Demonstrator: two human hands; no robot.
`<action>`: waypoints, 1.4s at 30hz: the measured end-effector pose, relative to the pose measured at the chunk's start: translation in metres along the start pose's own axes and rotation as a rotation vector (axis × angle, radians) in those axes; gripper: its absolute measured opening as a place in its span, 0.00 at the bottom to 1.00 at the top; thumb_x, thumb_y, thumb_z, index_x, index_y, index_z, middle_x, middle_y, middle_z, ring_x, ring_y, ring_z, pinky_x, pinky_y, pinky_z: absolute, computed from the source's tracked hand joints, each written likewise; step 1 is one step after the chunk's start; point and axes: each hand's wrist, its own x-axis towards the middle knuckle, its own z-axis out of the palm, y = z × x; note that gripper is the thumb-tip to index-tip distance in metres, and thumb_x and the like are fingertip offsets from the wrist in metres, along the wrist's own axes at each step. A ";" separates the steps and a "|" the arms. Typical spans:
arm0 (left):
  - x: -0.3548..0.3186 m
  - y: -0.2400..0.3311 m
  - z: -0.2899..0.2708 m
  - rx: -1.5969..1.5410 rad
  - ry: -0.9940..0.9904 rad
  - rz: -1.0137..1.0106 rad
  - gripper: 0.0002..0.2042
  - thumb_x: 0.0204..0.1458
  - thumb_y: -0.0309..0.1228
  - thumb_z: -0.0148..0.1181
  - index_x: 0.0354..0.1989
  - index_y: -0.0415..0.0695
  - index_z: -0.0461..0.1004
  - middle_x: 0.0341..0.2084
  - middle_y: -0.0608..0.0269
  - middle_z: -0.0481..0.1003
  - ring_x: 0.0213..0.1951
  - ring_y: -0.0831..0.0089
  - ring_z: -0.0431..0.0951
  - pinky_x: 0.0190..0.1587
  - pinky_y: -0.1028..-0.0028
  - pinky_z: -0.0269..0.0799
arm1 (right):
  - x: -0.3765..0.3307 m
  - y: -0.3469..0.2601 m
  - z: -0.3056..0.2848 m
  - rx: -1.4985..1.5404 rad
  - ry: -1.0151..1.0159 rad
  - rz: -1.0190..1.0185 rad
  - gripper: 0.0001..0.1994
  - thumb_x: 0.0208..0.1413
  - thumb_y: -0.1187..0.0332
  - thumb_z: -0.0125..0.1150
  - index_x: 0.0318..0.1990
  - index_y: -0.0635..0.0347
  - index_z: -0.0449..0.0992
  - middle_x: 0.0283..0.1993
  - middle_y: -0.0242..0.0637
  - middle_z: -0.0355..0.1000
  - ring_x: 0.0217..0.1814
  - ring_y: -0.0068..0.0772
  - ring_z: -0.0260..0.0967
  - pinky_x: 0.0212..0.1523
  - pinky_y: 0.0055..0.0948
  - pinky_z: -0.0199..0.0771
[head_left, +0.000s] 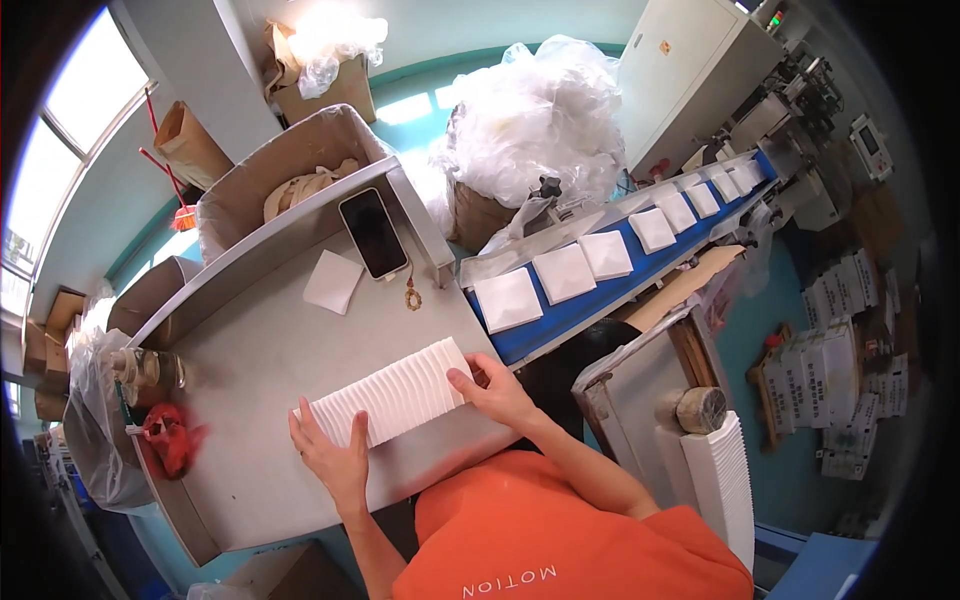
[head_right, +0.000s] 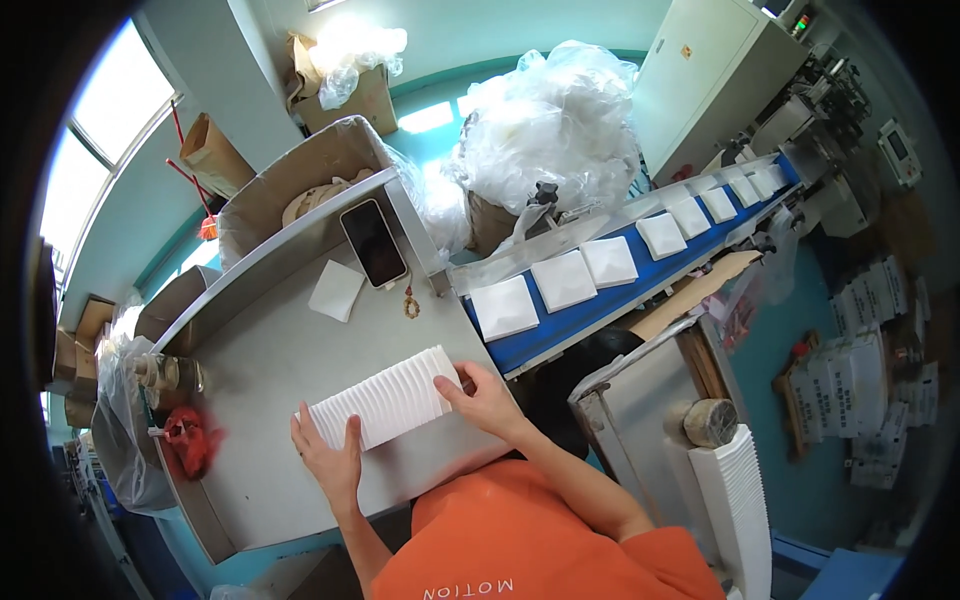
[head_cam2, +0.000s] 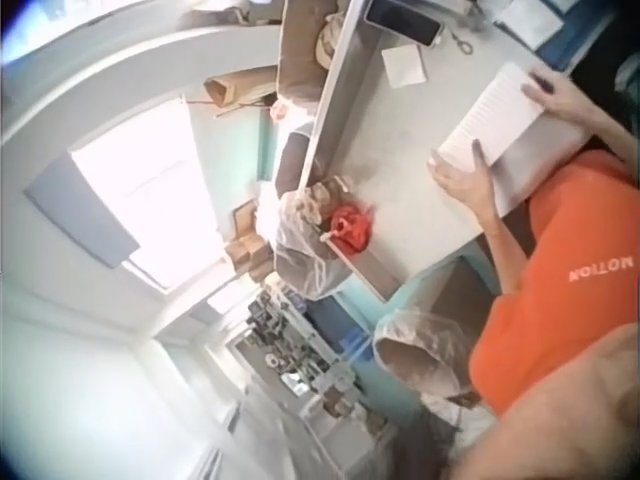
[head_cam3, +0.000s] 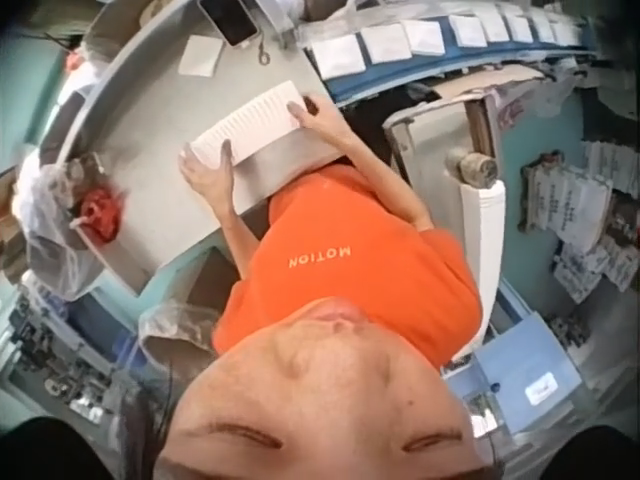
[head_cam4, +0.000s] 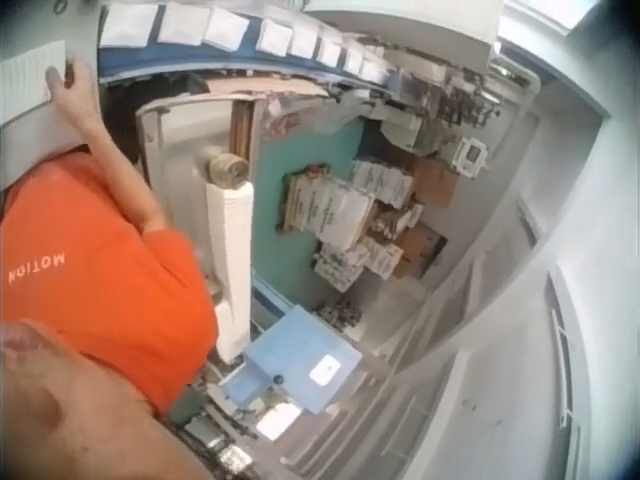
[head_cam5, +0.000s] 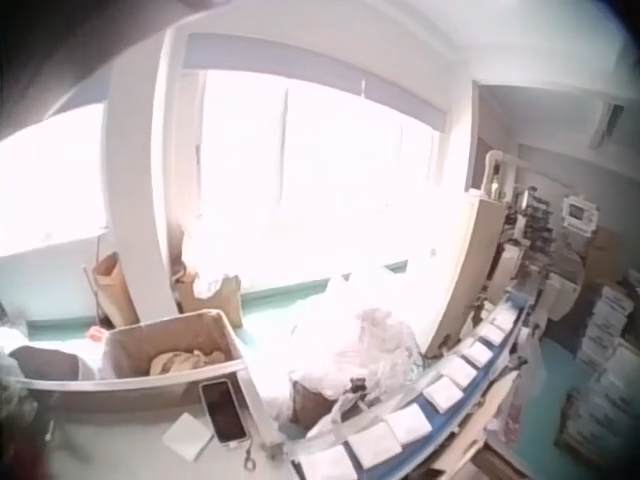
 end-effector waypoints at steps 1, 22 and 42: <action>0.001 0.000 -0.001 0.007 -0.006 -0.004 0.43 0.45 0.54 0.66 0.66 0.46 0.56 0.64 0.40 0.53 0.62 0.42 0.58 0.61 0.51 0.57 | 0.000 0.000 0.006 0.041 -0.014 -0.041 0.18 0.62 0.57 0.56 0.49 0.64 0.73 0.35 0.27 0.70 0.34 0.15 0.63 0.35 0.18 0.65; -0.002 0.002 0.002 -0.013 -0.015 0.046 0.43 0.45 0.52 0.67 0.66 0.45 0.56 0.64 0.39 0.52 0.61 0.42 0.58 0.60 0.51 0.57 | 0.019 0.026 -0.054 0.725 0.241 0.272 0.17 0.63 0.61 0.55 0.50 0.67 0.68 0.41 0.40 0.74 0.44 0.30 0.75 0.43 0.24 0.75; -0.002 0.015 0.008 -0.022 -0.027 0.033 0.42 0.45 0.51 0.68 0.65 0.44 0.57 0.64 0.40 0.51 0.61 0.42 0.58 0.59 0.51 0.58 | 0.004 0.005 -0.034 0.194 -0.159 0.246 0.15 0.60 0.57 0.59 0.46 0.59 0.77 0.36 0.27 0.74 0.33 0.15 0.67 0.32 0.17 0.67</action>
